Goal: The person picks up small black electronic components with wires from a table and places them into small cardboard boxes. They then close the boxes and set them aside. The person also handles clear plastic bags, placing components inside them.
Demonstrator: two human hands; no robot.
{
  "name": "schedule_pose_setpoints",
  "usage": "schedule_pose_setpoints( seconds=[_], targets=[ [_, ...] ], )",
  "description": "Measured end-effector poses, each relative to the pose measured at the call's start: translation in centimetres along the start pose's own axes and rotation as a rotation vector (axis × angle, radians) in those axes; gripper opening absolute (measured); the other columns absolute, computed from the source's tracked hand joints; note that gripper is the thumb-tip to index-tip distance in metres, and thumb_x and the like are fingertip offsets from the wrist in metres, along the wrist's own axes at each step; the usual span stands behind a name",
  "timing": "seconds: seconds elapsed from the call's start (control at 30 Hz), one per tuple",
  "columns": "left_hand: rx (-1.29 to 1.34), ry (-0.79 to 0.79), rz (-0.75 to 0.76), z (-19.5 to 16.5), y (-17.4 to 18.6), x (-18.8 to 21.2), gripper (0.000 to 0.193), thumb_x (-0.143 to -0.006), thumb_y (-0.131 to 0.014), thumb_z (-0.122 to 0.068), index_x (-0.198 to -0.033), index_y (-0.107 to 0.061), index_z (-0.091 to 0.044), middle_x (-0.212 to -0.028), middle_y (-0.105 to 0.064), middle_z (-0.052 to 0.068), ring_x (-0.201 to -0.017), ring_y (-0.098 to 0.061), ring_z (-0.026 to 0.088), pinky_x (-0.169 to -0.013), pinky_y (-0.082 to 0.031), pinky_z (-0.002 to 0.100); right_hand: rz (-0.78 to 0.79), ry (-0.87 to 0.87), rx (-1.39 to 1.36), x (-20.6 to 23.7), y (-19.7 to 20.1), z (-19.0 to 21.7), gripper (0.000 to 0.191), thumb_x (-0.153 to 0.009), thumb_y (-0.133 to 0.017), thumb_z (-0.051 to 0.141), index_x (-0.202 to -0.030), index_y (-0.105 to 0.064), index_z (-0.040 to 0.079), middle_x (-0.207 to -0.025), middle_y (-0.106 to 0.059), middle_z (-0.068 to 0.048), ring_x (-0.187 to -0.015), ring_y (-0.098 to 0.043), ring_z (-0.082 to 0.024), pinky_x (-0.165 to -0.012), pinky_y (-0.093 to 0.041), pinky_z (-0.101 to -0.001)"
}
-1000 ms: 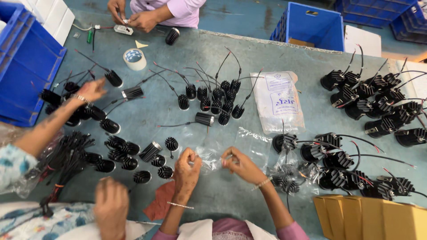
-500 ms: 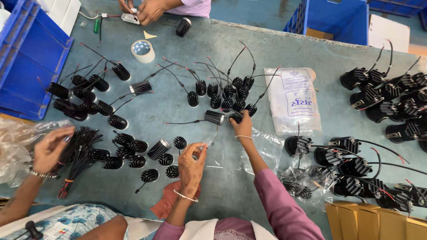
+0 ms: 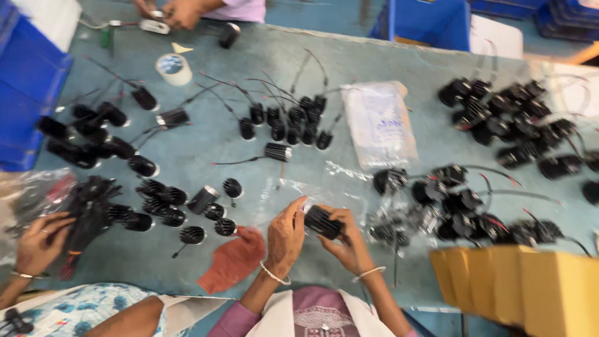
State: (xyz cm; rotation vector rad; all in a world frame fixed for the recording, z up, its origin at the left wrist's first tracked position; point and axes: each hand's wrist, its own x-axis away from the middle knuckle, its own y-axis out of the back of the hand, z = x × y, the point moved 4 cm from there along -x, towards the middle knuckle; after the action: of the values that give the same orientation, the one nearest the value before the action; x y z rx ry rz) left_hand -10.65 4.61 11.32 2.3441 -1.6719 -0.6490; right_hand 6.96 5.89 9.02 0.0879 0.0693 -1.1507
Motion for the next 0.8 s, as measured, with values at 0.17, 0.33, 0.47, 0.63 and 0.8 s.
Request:
schedule_pose_setpoints(
  seconds=[0.17,0.33,0.47,0.63,0.8],
  targets=[
    [0.07,-0.13,0.36,-2.8,-3.0,5.3,0.037,-0.098,-0.053,-0.008,-0.132,-0.068,-0.013,-0.113,-0.075,0.013,-0.1,-0.073,0.031,-0.084,-0.057,0.04,0.1,0.072,0.126,4.4,-0.4,-1.6,0.05,-0.092,-0.068,0.001,-0.14,-0.057,0.004,-0.147,-0.058,-0.013,-0.128,-0.06,-0.018,-0.106,-0.05,-0.032],
    [0.001,-0.236,0.497,-3.6,-3.0,7.4,0.047,-0.092,-0.054,-0.004,-0.135,-0.066,-0.02,-0.116,-0.074,0.014,-0.098,-0.073,0.031,-0.083,-0.058,0.039,-0.039,-0.193,-0.321,7.0,0.1,-4.9,0.064,-0.095,-0.068,0.002,-0.156,-0.049,0.003,-0.117,-0.065,-0.015,-0.102,-0.063,-0.019,-0.094,-0.052,-0.0342],
    [-0.008,-0.11,0.477,-3.6,-2.0,9.1,0.049,-0.088,-0.061,-0.003,-0.133,-0.067,-0.022,-0.114,-0.074,0.015,-0.096,-0.072,0.033,-0.079,-0.058,0.04,-0.25,-0.411,-1.25,7.6,-0.9,-6.3,0.059,-0.095,-0.059,0.009,-0.152,-0.043,0.0,-0.127,-0.064,-0.019,-0.115,-0.067,-0.028,-0.098,-0.054,-0.0379],
    [0.196,0.009,0.469,-4.1,-2.5,10.2,0.043,-0.09,-0.058,-0.001,-0.127,-0.072,-0.017,-0.107,-0.077,0.012,-0.088,-0.074,0.023,-0.079,-0.057,0.034,-0.309,-0.073,-0.283,8.4,-0.8,-3.8,0.059,-0.09,-0.063,-0.007,-0.146,-0.052,0.008,-0.134,-0.06,-0.02,-0.116,-0.062,-0.034,-0.094,-0.052,-0.0433],
    [0.32,0.022,0.387,-3.5,-2.8,9.7,0.027,-0.101,-0.057,-0.008,-0.12,-0.075,-0.01,-0.095,-0.071,0.008,-0.083,-0.062,0.013,-0.072,-0.049,0.031,-0.084,0.158,0.548,9.1,-0.7,0.4,0.048,-0.086,-0.068,0.007,-0.133,-0.057,0.009,-0.143,-0.058,-0.023,-0.118,-0.065,-0.04,-0.095,-0.056,-0.0437]
  ],
)
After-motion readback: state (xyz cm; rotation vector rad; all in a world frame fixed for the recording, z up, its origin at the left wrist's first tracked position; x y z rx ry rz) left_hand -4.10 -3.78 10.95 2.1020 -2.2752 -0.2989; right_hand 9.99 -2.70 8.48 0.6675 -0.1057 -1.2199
